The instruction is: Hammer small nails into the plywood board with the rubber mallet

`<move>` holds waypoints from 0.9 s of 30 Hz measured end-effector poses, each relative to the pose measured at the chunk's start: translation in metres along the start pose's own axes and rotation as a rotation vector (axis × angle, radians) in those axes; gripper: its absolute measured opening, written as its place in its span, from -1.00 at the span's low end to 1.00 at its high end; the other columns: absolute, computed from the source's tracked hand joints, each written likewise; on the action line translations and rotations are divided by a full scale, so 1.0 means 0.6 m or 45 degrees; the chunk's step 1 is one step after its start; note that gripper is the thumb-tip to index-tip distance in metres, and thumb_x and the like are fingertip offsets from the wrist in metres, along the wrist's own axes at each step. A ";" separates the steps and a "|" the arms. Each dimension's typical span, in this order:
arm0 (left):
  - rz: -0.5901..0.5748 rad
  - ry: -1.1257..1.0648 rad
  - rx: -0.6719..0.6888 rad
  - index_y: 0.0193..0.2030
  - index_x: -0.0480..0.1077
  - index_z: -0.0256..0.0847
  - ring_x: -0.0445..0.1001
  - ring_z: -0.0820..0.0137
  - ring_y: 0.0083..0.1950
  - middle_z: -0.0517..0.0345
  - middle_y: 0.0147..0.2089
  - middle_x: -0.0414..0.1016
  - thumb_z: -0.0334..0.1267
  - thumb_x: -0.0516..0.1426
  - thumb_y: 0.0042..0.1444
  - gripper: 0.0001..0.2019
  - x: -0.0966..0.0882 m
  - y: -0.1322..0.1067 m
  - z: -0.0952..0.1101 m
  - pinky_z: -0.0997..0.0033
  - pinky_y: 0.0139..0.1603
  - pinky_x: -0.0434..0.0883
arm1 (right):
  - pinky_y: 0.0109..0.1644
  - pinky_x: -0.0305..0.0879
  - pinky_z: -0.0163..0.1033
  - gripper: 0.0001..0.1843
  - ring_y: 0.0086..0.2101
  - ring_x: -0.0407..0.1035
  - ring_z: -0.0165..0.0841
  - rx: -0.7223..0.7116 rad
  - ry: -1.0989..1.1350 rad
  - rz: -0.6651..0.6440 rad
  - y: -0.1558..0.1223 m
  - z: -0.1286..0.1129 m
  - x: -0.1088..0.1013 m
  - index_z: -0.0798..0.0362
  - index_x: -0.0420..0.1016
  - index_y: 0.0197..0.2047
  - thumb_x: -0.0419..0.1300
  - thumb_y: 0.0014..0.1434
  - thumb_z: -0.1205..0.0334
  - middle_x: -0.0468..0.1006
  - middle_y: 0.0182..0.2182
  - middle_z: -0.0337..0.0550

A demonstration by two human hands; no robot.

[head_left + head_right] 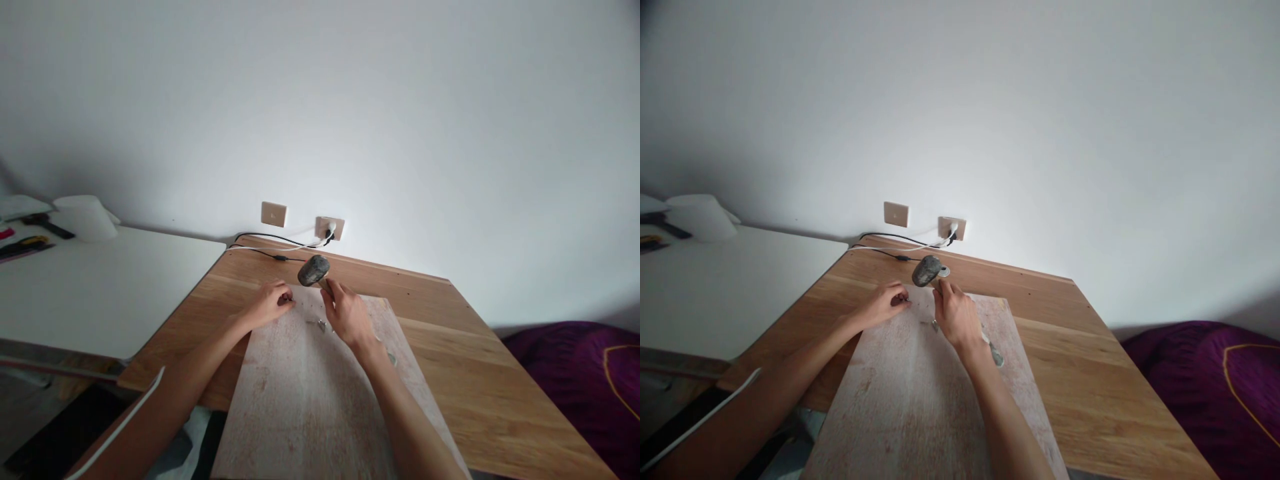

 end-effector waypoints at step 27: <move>0.033 -0.075 -0.054 -0.44 0.45 -0.22 0.40 0.39 -0.32 0.22 -0.40 0.41 -0.39 0.27 0.09 -0.88 -0.002 0.000 -0.020 0.42 -0.27 0.26 | -0.25 0.22 -0.23 -0.67 -0.23 0.58 -0.23 -0.121 -0.102 -0.136 -0.022 -0.006 0.051 -0.04 0.39 0.21 -0.06 0.53 0.11 0.64 -0.05 -0.06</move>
Point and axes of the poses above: each hand's wrist, its own y-axis towards the middle knuckle, its own x-axis out of the palm, z = x × y, the point moved 8 cm from there along y, towards the middle knuckle
